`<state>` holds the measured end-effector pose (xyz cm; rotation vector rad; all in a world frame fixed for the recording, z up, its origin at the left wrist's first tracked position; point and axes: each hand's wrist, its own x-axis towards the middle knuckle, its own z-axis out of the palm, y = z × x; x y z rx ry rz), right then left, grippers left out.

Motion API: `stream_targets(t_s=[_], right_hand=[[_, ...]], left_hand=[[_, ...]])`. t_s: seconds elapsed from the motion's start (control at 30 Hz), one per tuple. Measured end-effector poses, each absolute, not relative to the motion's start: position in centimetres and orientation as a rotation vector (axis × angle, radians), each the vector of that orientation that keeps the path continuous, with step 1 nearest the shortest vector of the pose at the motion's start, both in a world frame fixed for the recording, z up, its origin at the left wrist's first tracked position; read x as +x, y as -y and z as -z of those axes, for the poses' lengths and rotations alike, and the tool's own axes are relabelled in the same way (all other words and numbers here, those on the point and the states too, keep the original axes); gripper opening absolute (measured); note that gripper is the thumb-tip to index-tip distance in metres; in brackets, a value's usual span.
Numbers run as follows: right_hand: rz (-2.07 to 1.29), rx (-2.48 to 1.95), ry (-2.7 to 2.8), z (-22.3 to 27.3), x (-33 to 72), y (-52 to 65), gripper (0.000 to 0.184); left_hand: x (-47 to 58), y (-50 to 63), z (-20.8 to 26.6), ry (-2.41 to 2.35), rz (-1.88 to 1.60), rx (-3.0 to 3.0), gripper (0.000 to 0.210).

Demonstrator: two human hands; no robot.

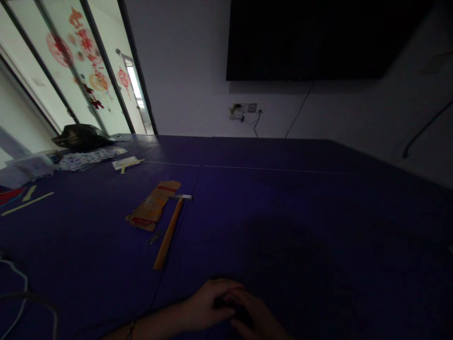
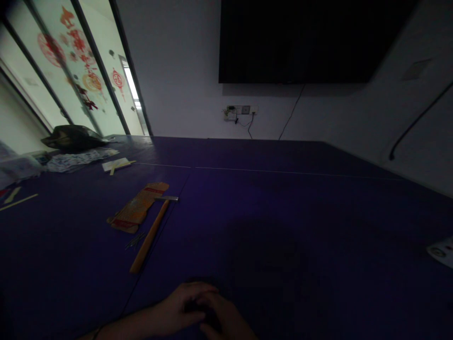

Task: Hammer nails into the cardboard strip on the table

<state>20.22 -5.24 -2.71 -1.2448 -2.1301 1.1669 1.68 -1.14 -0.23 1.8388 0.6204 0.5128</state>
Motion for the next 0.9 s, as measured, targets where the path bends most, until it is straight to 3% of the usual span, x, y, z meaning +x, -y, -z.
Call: stream_targets(t_s=[0.9], right_hand=[[-1.147,-1.214,2.142,2.2,20.2,5.1,0.04]], left_hand=[[1.6,1.2,0.1,-0.645,-0.487,1.879,0.048]])
